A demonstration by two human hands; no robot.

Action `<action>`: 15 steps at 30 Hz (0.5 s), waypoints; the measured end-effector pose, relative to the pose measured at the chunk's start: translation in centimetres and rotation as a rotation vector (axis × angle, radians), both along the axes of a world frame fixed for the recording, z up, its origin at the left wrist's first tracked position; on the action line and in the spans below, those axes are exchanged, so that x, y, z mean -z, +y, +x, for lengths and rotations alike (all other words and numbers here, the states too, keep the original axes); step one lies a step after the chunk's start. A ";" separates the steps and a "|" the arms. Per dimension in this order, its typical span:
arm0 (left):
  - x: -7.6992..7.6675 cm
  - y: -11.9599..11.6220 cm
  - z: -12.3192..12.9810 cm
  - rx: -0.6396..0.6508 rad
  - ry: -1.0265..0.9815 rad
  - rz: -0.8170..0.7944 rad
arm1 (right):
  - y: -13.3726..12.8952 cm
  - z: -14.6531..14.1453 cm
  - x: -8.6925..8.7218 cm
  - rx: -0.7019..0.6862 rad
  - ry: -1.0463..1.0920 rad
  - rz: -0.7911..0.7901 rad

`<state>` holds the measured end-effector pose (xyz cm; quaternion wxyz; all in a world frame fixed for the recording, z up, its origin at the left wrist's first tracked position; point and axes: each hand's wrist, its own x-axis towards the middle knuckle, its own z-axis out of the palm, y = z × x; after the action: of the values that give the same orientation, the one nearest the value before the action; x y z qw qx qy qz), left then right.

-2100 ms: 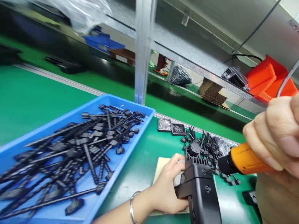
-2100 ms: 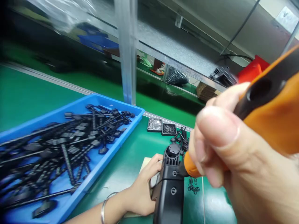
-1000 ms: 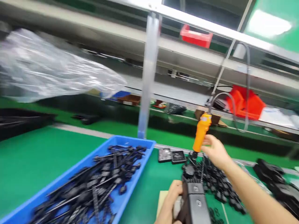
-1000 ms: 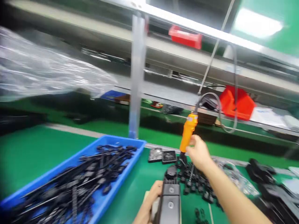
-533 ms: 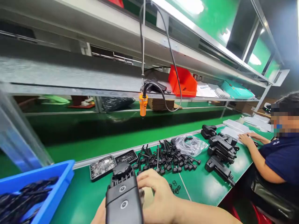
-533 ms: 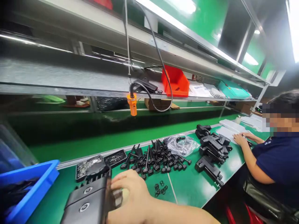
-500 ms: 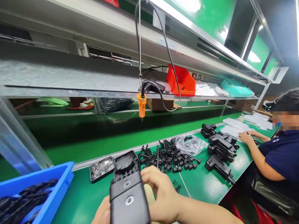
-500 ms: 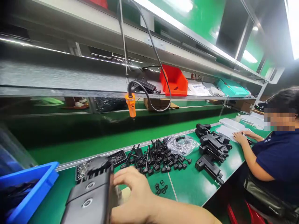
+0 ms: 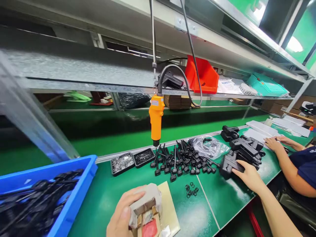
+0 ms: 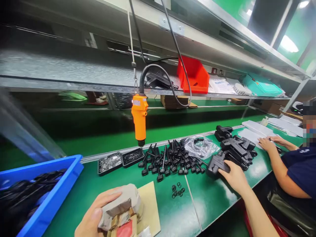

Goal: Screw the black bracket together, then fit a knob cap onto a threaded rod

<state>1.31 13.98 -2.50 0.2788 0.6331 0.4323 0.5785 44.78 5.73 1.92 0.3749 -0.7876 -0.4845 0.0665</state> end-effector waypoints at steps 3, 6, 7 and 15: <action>-0.8 -0.6 0.5 0.013 -0.055 0.009 | -1.1 2.8 2.1 -0.011 -0.079 -0.090; -1.1 -0.9 0.5 0.039 -0.060 0.029 | -0.6 4.9 3.4 -0.022 -0.172 -0.125; -1.0 -0.9 0.4 0.043 -0.062 0.020 | -0.2 5.4 3.8 -0.023 -0.205 -0.134; -0.2 -0.6 -0.6 0.082 -0.094 -0.068 | 0.0 4.1 4.3 0.107 -0.551 -0.136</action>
<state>0.68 13.39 -2.32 0.3437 0.6126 0.4119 0.5805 48.93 5.71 -2.33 0.1784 -0.8239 -0.5200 -0.1373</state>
